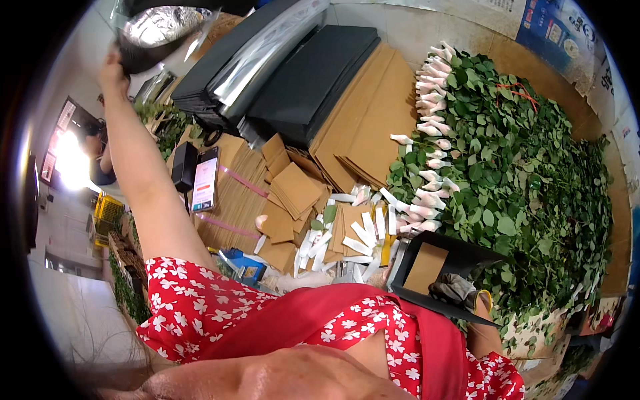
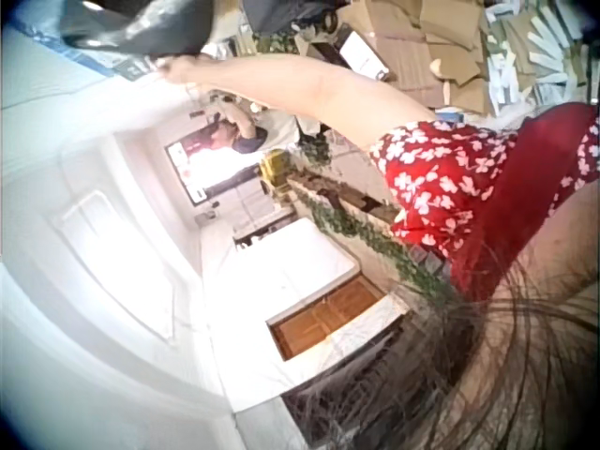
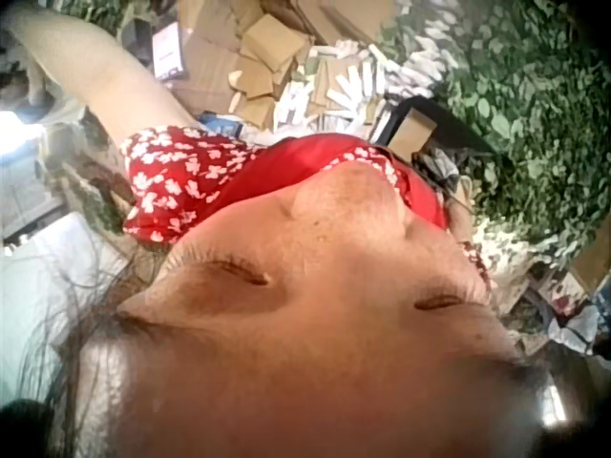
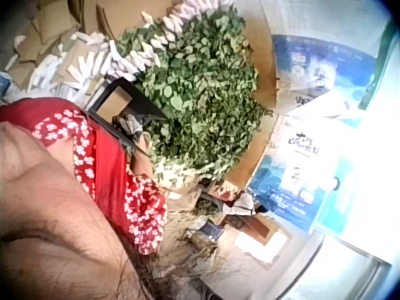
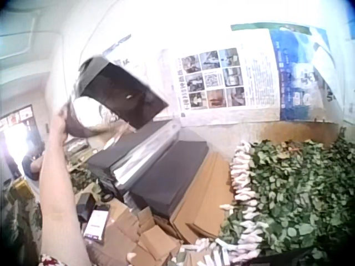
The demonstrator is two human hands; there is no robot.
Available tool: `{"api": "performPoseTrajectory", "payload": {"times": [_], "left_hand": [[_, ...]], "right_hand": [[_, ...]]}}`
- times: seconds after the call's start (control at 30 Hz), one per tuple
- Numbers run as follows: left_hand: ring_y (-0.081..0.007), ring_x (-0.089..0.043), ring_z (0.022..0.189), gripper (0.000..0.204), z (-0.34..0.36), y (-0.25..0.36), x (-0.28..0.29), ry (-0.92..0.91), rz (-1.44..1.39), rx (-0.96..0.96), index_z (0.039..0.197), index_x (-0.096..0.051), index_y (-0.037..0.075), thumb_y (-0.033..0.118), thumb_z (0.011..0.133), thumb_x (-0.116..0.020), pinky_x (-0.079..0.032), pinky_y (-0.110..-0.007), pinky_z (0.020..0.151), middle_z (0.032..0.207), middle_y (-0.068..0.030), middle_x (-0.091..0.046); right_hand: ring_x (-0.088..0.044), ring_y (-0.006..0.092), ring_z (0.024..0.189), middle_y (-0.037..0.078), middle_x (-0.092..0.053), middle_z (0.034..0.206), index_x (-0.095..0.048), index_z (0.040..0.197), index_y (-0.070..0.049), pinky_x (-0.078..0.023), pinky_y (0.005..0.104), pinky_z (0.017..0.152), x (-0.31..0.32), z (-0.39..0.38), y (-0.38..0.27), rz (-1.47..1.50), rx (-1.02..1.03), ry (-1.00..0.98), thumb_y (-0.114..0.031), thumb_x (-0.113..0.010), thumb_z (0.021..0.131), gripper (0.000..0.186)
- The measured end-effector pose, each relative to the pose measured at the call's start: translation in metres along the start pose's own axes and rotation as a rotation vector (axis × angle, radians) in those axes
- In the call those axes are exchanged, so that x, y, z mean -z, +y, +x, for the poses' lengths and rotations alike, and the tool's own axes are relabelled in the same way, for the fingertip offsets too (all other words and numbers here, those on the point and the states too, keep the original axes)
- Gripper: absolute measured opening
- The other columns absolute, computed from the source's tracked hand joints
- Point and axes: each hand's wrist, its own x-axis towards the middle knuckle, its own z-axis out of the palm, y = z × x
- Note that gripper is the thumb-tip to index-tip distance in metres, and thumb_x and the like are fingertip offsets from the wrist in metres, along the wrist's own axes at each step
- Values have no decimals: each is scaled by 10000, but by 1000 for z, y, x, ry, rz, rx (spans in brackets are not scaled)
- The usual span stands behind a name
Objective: The person arranges pink roses and green leafy stems into a black rectangular tray. They place the flowers and leaves into the tray one by one, adjusting their positions to fit the container.
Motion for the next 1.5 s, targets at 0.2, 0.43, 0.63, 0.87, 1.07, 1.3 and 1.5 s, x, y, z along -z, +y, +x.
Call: {"api": "performPoseTrajectory", "payload": {"times": [0.2, 0.43, 0.63, 0.87, 1.07, 1.3, 1.5], "left_hand": [[-201, -680, 912, 306, 13, -184, 48, -359, 993, 255, 1143, -763, 173, 75, 884, -632, -517, -329, 844, 1028, -108, -750], [-300, -686, 1041, 227, 1, -204, -15, -539, 1388, 233, 1106, -773, 142, 150, 920, -643, -501, -450, 950, 1104, -124, -738], [-381, -645, 1113, 612, -78, -39, -91, -412, 1888, 122, 1328, -619, 106, 577, 944, -546, -408, -641, 1010, 1307, -143, -637], [-424, -674, 1037, 764, -249, -27, -94, -700, 1871, -166, 1482, -313, -53, 411, 937, -580, -560, -470, 875, 1283, -339, -569], [-414, -704, 907, 322, -199, -22, -84, -632, 1828, -258, 1230, -574, -17, 106, 960, -448, -580, -483, 772, 1060, -270, -687], [-374, -638, 1104, 366, -161, -100, -92, -411, 1702, -430, 1244, -623, 144, 371, 969, -541, -518, -529, 837, 1114, -127, -708], [-373, -601, 1040, 471, -411, -98, -188, -670, 1101, -50, 1158, -624, 20, 434, 934, -607, -518, -455, 877, 1087, -226, -618]], "right_hand": [[-672, 192, 894, 134, -676, 1009, -649, 1033, -18, -532, 307, 778, -5, 9, 0, 10, -11, -21, -308, -555, 936, 321], [-673, 192, 875, 124, -681, 985, -656, 1015, -22, -530, 311, 763, -4, 13, -5, 17, -64, -43, -320, -554, 938, 324], [-674, 192, 859, 115, -686, 965, -662, 999, -26, -529, 315, 750, 1, 13, -4, 7, -36, -59, -330, -554, 940, 327], [-675, 193, 840, 105, -692, 941, -668, 980, -31, -527, 319, 735, -5, -1, -4, 22, -65, -46, -341, -553, 942, 333], [-676, 193, 824, 96, -697, 920, -674, 964, -34, -525, 322, 722, -2, -4, -10, 0, -43, -18, -351, -553, 944, 340], [-677, 194, 805, 86, -703, 896, -680, 945, -39, -524, 326, 707, -1, -10, -5, -36, 13, -36, -363, -552, 946, 348], [-678, 194, 788, 77, -707, 876, -686, 929, -43, -522, 330, 694, -3, -19, -5, -42, -1, -63, -373, -552, 948, 357]]}}
